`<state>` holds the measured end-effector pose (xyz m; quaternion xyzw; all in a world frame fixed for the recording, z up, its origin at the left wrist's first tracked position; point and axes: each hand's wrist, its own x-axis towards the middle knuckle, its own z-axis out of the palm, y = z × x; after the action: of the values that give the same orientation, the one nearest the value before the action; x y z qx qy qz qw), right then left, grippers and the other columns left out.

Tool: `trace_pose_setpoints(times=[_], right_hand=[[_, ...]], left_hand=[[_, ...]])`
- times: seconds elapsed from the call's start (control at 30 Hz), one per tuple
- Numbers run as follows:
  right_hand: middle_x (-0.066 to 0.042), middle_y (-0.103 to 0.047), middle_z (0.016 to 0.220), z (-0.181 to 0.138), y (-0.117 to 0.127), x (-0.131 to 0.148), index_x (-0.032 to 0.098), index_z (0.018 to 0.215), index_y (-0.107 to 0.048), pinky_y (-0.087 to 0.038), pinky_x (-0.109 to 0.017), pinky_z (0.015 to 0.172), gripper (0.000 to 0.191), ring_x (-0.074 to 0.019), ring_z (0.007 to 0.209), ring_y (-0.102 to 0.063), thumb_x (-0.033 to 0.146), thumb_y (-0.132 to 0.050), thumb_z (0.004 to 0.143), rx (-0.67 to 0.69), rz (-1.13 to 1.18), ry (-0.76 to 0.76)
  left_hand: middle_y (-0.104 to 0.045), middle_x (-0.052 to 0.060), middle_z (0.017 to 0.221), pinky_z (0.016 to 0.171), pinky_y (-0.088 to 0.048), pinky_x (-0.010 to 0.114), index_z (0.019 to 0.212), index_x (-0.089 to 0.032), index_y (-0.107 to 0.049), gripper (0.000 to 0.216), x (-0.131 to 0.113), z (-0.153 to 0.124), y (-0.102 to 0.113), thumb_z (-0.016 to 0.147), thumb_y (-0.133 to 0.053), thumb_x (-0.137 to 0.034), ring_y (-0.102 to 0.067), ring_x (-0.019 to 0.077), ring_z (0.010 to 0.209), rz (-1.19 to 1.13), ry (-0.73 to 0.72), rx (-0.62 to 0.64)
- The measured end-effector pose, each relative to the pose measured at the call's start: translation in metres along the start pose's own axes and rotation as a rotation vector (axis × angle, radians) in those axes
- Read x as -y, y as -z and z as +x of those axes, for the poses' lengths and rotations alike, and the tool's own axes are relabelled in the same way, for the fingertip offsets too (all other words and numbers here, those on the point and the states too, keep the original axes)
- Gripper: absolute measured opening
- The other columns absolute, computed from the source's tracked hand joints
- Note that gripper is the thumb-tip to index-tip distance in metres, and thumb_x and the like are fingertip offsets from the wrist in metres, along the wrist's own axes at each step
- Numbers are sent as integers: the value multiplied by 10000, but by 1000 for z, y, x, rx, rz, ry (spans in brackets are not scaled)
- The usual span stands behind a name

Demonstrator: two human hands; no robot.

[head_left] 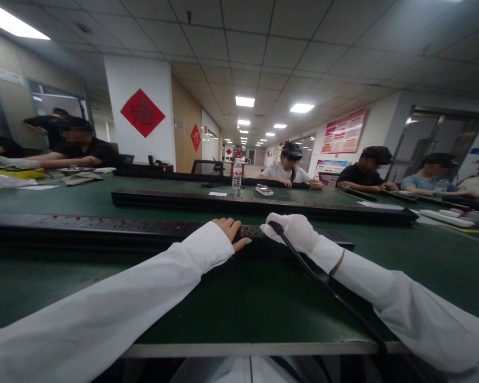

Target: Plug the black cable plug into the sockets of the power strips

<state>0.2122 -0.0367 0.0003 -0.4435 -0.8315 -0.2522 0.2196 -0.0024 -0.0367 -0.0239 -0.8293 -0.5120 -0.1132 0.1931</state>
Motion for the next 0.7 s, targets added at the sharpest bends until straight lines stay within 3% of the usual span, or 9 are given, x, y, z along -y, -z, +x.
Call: trace_pose_setpoints(times=[0.7], right_hand=[[-14,-619,608,0,1,0,239,814,-603,-278,-203,516,425,-112,564,-554,569,-335,820,10,14,-3]], left_hand=[[-601,129,998,801,-402,367,1123,-119,-504,506,-8,-8,6,786,-420,-487,-562,270,916,-2,30,-37]])
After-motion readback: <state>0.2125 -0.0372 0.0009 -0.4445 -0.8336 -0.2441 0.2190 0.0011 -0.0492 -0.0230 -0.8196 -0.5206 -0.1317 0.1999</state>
